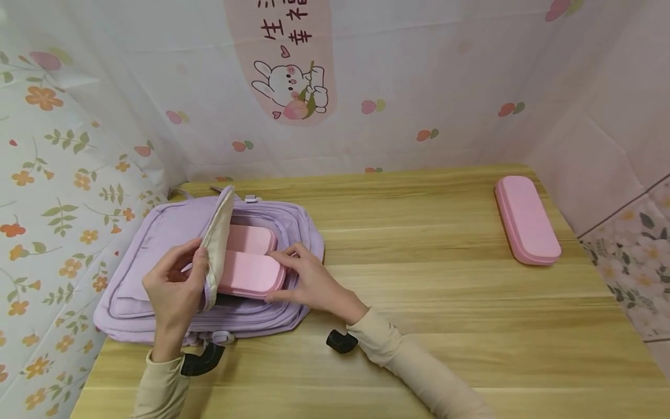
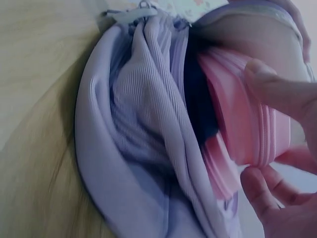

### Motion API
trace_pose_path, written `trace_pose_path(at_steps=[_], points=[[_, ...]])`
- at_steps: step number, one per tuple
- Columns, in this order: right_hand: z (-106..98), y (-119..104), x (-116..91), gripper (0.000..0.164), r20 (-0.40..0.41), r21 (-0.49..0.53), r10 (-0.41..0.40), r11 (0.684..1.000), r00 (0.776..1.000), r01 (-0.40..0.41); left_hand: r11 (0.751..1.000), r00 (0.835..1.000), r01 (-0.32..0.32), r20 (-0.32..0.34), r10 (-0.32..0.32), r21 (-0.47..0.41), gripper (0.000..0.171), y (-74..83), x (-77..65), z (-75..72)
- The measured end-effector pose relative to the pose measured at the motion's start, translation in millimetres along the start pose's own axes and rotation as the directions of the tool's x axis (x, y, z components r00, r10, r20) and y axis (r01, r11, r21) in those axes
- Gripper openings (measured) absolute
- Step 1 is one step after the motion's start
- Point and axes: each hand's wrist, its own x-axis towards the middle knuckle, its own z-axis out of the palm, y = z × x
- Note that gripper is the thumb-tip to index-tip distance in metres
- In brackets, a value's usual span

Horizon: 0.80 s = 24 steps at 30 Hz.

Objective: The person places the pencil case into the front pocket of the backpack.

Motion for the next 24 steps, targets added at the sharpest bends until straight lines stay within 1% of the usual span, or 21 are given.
trace_pose_path(at_steps=[3, 7, 9, 13, 19, 24], points=[[7.0, -4.3, 4.9, 0.077, -0.036, -0.045, 0.016, 0.999, 0.999, -0.017, 1.0, 1.0, -0.01, -0.005, 0.01, -0.009, 0.017, -0.6, -0.6, 0.5], [15.0, -11.1, 11.4, 0.073, -0.097, -0.071, 0.057, 0.995, 0.994, -0.063, 1.0, 1.0, -0.017, 0.0, 0.017, -0.026, 0.018, -2.1, -0.9, 1.1], [18.6, -14.6, 14.5, 0.071, -0.117, -0.053, 0.08, 0.995, 0.99, -0.087, 0.999, 1.0, -0.017, 0.0, 0.018, -0.032, 0.018, -2.9, -1.2, 1.4], [25.4, -18.5, 19.6, 0.068, -0.141, -0.012, 0.106, 0.994, 0.984, -0.108, 0.999, 1.0, -0.016, 0.007, 0.017, -0.048, 0.018, -3.2, -1.9, 2.2], [30.7, -19.0, 23.4, 0.065, -0.143, 0.029, 0.102, 0.995, 0.984, -0.099, 0.999, 1.0, -0.018, 0.024, 0.019, -0.042, 0.018, -1.7, -2.5, 4.4], [31.0, -17.4, 24.2, 0.06, -0.117, 0.092, 0.101, 0.992, 0.988, -0.09, 0.999, 0.999, -0.023, 0.024, 0.024, -0.038, 0.018, -0.3, -2.3, 5.1]])
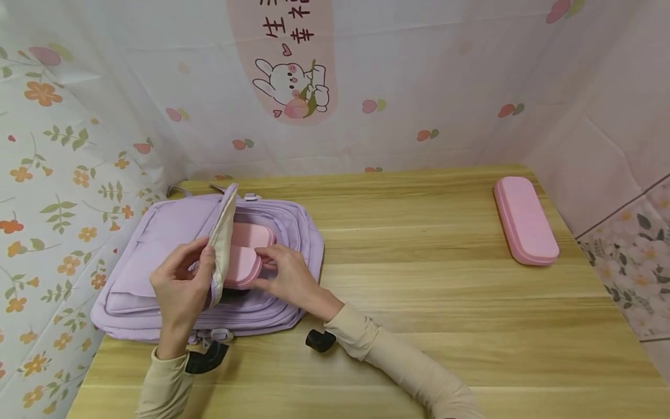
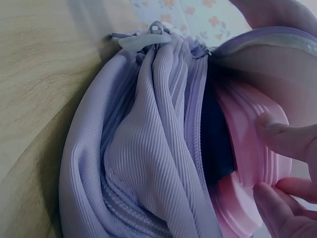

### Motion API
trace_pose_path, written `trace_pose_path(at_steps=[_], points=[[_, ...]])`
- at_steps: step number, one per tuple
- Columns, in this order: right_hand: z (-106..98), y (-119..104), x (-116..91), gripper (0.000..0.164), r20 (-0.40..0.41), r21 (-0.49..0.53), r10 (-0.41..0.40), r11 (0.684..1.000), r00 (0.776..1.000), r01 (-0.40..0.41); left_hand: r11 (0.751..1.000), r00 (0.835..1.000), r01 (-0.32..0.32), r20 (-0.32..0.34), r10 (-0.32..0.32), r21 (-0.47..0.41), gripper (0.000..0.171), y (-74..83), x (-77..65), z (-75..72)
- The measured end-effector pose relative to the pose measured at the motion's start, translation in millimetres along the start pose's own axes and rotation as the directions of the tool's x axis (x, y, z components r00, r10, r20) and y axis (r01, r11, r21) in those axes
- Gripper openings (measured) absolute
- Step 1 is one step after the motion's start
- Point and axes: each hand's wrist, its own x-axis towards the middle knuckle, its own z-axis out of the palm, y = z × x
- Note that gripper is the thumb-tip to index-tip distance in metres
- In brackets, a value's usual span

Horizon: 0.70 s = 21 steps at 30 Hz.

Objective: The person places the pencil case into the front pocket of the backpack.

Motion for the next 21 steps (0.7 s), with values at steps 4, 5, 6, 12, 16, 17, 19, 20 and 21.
trace_pose_path(at_steps=[4, 5, 6, 12, 16, 17, 19, 20, 21], points=[[-2.3, 3.2, -1.0, 0.055, 0.034, 0.083, 0.015, 0.996, 0.999, -0.017, 1.0, 1.0, 0.009, 0.005, -0.009, 0.009, 0.019, 1.2, 0.2, 1.2], [-4.1, 3.4, -1.4, 0.053, 0.04, 0.106, 0.015, 0.994, 0.999, -0.019, 1.0, 1.0, 0.017, 0.01, -0.018, 0.019, 0.019, 1.8, 0.5, 1.7], [-6.1, 3.9, -1.8, 0.051, 0.047, 0.131, 0.013, 0.991, 0.999, -0.019, 0.999, 0.999, 0.03, 0.02, -0.03, 0.028, 0.019, 2.3, 1.1, 2.4], [-23.3, 9.0, -4.2, 0.043, 0.086, 0.171, -0.033, 0.985, 0.996, 0.017, 0.987, 0.99, 0.087, 0.097, -0.1, 0.132, 0.019, 6.3, 5.6, 7.5], [-33.3, 14.6, -7.4, 0.042, 0.119, 0.155, -0.006, 0.988, 0.993, -0.013, 0.984, 0.99, 0.06, 0.114, -0.081, 0.169, 0.018, 1.3, 2.5, 9.2], [-35.8, 15.7, -8.5, 0.041, 0.123, 0.151, 0.007, 0.988, 0.992, -0.026, 0.984, 0.992, 0.037, 0.116, -0.058, 0.175, 0.017, -3.0, 0.8, 9.6], [-40.5, 18.0, -11.1, 0.041, 0.13, 0.16, 0.026, 0.986, 0.991, -0.047, 0.98, 0.99, 0.002, 0.135, -0.029, 0.2, 0.017, -12.0, -1.9, 9.7], [-43.0, 19.2, -12.7, 0.041, 0.13, 0.159, 0.033, 0.986, 0.991, -0.054, 0.977, 0.989, -0.02, 0.145, -0.012, 0.212, 0.016, -16.8, -3.3, 10.0], [-45.7, 19.8, -14.2, 0.041, 0.129, 0.154, 0.039, 0.986, 0.991, -0.059, 0.975, 0.987, -0.035, 0.159, 0.0, 0.22, 0.016, -21.6, -4.5, 10.1]])
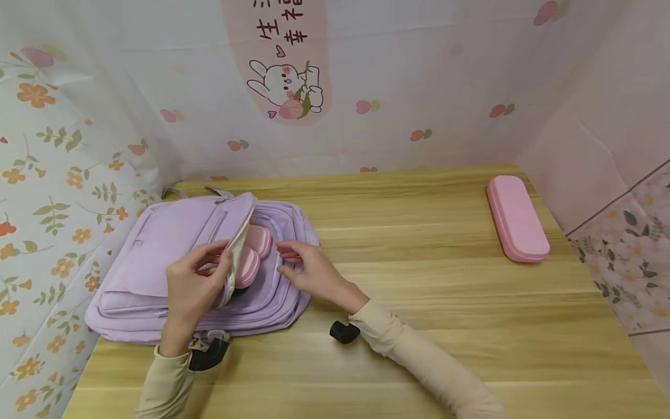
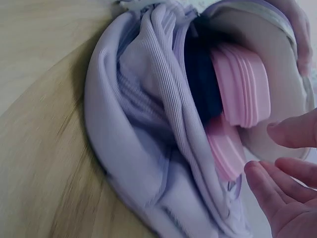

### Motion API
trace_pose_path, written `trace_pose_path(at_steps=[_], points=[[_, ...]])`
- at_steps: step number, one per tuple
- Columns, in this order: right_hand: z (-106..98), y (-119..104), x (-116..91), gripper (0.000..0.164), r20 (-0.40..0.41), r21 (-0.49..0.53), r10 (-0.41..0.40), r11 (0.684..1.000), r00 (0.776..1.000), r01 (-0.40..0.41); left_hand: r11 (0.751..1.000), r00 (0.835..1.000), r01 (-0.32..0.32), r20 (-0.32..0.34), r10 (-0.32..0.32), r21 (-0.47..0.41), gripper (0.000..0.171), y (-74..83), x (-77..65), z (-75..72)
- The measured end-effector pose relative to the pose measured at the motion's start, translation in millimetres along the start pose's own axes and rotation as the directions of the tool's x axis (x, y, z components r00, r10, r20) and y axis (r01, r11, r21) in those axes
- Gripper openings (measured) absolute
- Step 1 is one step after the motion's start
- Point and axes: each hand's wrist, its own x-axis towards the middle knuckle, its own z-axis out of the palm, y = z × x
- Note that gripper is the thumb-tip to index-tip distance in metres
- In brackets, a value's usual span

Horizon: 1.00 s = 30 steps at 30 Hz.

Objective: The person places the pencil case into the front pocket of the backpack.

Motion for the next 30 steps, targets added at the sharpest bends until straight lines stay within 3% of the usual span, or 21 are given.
trace_pose_path(at_steps=[2, 12, 18, 22, 30], points=[[-5.1, -4.6, -3.4, 0.041, -0.002, -0.006, 0.014, 1.0, 1.0, -0.014, 0.999, 0.999, -0.026, 0.02, 0.025, 0.019, 0.016, -8.3, -1.8, 2.5], [-32.2, -17.8, -22.6, 0.038, -0.049, -0.072, 0.045, 0.996, 0.998, -0.049, 0.995, 0.994, -0.072, 0.089, 0.066, 0.066, 0.015, -15.7, -4.9, 6.9], [-56.2, 4.5, -28.7, 0.042, -0.126, -0.21, 0.024, 0.976, 0.992, -0.051, 0.991, 0.992, -0.079, 0.109, 0.067, 0.107, 0.015, -16.3, -5.6, 5.8], [-77.0, 9.0, -35.0, 0.045, -0.196, -0.288, 0.028, 0.954, 0.98, -0.085, 0.991, 0.991, -0.078, 0.117, 0.065, 0.113, 0.015, -16.0, -6.2, 6.3], [-117.2, 16.0, -55.6, 0.047, -0.328, -0.333, 0.049, 0.929, 0.943, -0.164, 0.989, 0.991, -0.081, 0.114, 0.068, 0.121, 0.015, -15.9, -7.8, 9.1]])
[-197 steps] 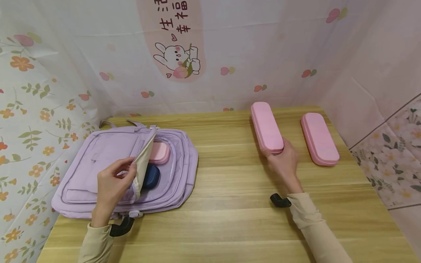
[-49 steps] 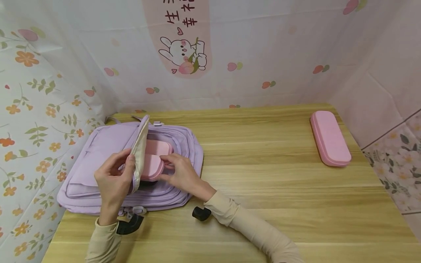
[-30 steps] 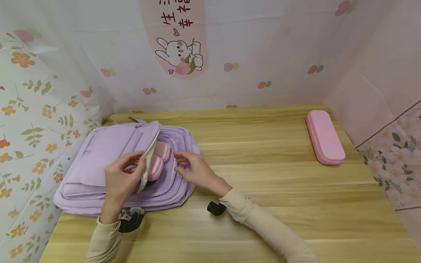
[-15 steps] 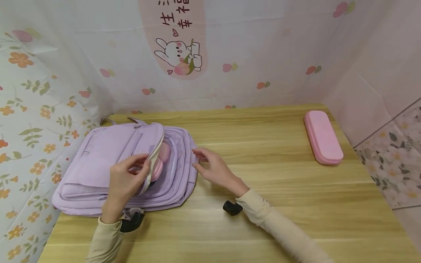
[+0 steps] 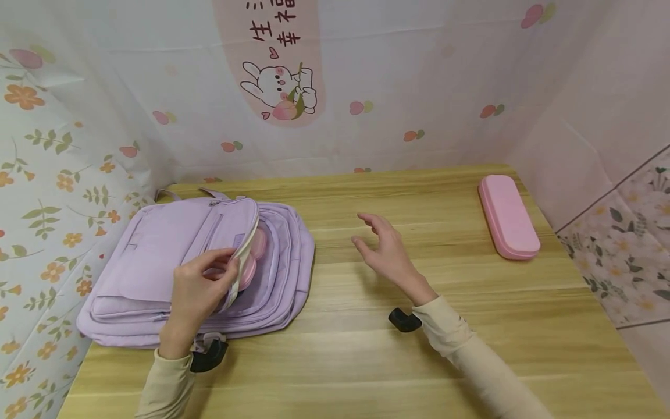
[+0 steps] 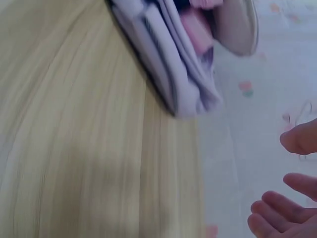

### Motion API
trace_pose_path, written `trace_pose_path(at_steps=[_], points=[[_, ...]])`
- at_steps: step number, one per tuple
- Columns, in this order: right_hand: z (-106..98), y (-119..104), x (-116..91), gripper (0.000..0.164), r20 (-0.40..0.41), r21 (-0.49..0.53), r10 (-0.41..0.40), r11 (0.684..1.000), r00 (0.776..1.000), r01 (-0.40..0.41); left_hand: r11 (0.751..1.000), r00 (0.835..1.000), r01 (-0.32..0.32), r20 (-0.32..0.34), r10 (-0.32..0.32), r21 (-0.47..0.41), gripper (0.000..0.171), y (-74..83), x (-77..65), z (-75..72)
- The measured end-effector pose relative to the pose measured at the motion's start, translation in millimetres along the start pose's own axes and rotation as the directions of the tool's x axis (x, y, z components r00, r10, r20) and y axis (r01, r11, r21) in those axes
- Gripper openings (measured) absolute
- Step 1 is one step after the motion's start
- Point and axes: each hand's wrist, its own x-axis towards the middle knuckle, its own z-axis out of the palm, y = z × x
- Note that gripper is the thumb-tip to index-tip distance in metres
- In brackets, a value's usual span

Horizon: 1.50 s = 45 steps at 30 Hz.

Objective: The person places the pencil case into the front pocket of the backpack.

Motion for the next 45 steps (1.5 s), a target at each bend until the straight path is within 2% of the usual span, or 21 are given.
trace_pose_path(at_steps=[10, 21, 25, 27, 30, 34, 38, 40, 45], points=[[-43.2, 39.9, -7.6, 0.051, -0.122, -0.056, 0.109, 0.992, 0.986, -0.117, 0.999, 1.0, -0.015, 0.001, 0.015, 0.028, 0.016, -0.8, -1.8, 1.3], [-81.9, 73.0, -22.2, 0.058, -0.221, -0.062, 0.203, 0.973, 0.954, -0.221, 0.996, 0.998, -0.062, 0.002, 0.062, 0.059, 0.017, -1.4, -2.7, 2.3], [-99.2, 80.1, -30.1, 0.062, -0.273, -0.109, 0.236, 0.956, 0.933, -0.274, 0.995, 0.997, -0.074, 0.003, 0.074, 0.073, 0.017, -1.6, -3.6, 2.5], [-108.6, 84.3, -34.0, 0.065, -0.319, -0.138, 0.261, 0.938, 0.911, -0.318, 0.995, 0.997, -0.076, 0.003, 0.076, 0.072, 0.017, -1.6, -3.9, 2.5], [-122.2, 90.8, -40.0, 0.068, -0.383, -0.165, 0.319, 0.9, 0.867, -0.404, 0.995, 0.997, -0.075, 0.004, 0.075, 0.068, 0.017, -1.1, -4.2, 2.3], [-137.3, 101.0, -49.0, 0.071, -0.462, -0.162, 0.409, 0.834, 0.787, -0.528, 0.996, 0.998, -0.069, 0.005, 0.069, 0.06, 0.017, 0.1, -5.1, 1.8], [-148.4, 112.9, -57.2, 0.068, -0.547, -0.15, 0.431, 0.793, 0.718, -0.59, 0.997, 0.998, -0.058, 0.009, 0.058, 0.055, 0.018, 0.9, -5.8, 1.2], [-152.3, 118.9, -60.5, 0.066, -0.583, -0.15, 0.419, 0.787, 0.696, -0.599, 0.997, 0.998, -0.056, 0.008, 0.056, 0.057, 0.018, 1.1, -5.9, 1.0], [-159.2, 128.5, -66.8, 0.066, -0.594, -0.154, 0.422, 0.776, 0.685, -0.611, 0.996, 0.998, -0.063, 0.0, 0.063, 0.058, 0.018, 1.4, -6.1, 1.1]])
